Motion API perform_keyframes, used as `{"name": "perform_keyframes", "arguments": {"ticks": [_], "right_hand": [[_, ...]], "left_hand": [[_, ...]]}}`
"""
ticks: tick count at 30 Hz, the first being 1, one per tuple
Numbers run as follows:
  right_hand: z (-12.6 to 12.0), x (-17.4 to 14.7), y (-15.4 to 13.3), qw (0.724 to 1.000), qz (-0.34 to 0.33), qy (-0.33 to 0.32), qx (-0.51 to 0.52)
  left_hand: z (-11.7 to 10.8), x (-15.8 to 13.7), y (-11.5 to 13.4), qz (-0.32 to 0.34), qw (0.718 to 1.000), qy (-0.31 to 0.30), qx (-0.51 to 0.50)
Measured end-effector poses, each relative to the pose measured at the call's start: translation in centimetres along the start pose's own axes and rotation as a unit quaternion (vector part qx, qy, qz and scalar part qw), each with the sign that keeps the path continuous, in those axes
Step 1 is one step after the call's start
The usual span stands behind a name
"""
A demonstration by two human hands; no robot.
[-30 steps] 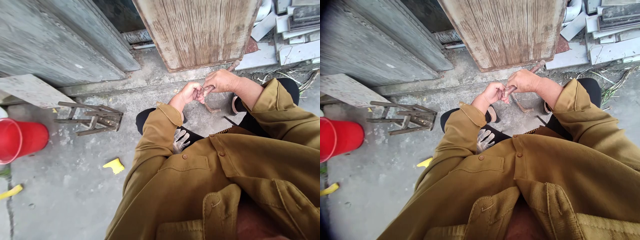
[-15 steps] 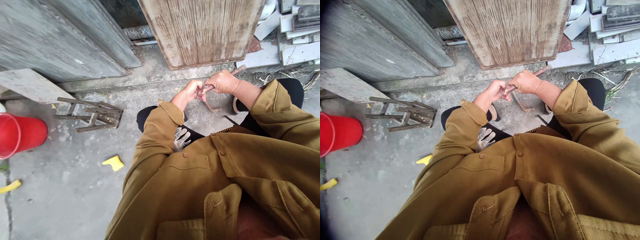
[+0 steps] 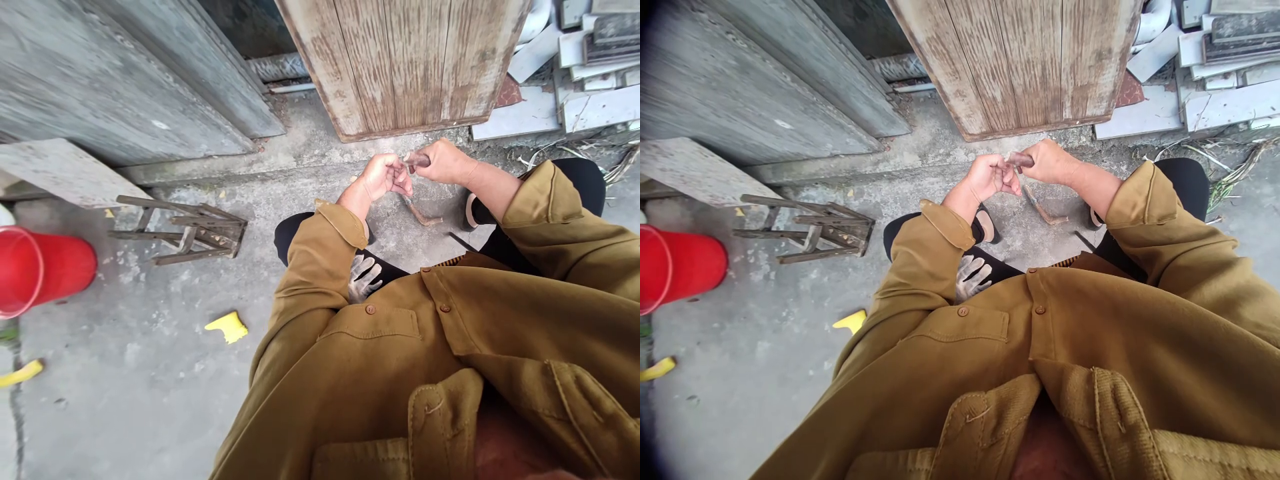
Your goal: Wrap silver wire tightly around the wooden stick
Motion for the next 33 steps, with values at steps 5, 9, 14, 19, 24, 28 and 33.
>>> {"name": "perform_keyframes", "arguments": {"ticks": [5, 9, 14, 19, 24, 28, 33], "right_hand": [[-0.5, -0.1, -0.4, 0.960, 0.048, -0.056, 0.271], [-0.8, -0.2, -0.2, 0.927, 0.041, -0.071, 0.366], [-0.7, 0.0, 0.0, 0.910, 0.057, -0.073, 0.403], [-0.6, 0.1, 0.0, 0.908, 0.056, -0.063, 0.411], [-0.4, 0.1, 0.1, 0.907, 0.057, -0.061, 0.413], [-0.4, 0.2, 0.2, 0.907, 0.066, -0.067, 0.409], [-0.8, 0.1, 0.3, 0.886, 0.044, -0.080, 0.456]], "left_hand": [[-0.5, -0.4, 1.1, 0.058, 0.988, 0.113, 0.090], [-0.6, 0.2, 0.5, 0.145, 0.956, 0.158, 0.198], [-0.4, 0.1, 0.1, 0.186, 0.877, 0.209, 0.390], [0.1, -0.6, 0.6, 0.184, 0.802, 0.211, 0.527], [0.1, -0.4, 0.6, 0.182, 0.790, 0.212, 0.546], [0.2, -0.2, 0.4, 0.183, 0.807, 0.211, 0.521], [-0.1, 0.0, 0.3, 0.208, 0.877, 0.189, 0.390]]}}
Point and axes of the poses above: each hand's wrist, its own x-axis towards the middle knuckle, its own z-axis out of the palm, y = z × x, the point moved 1 cm from there along x, towards the middle knuckle, and after that the axes turned 13 degrees about -y, right-handed, at the moved point
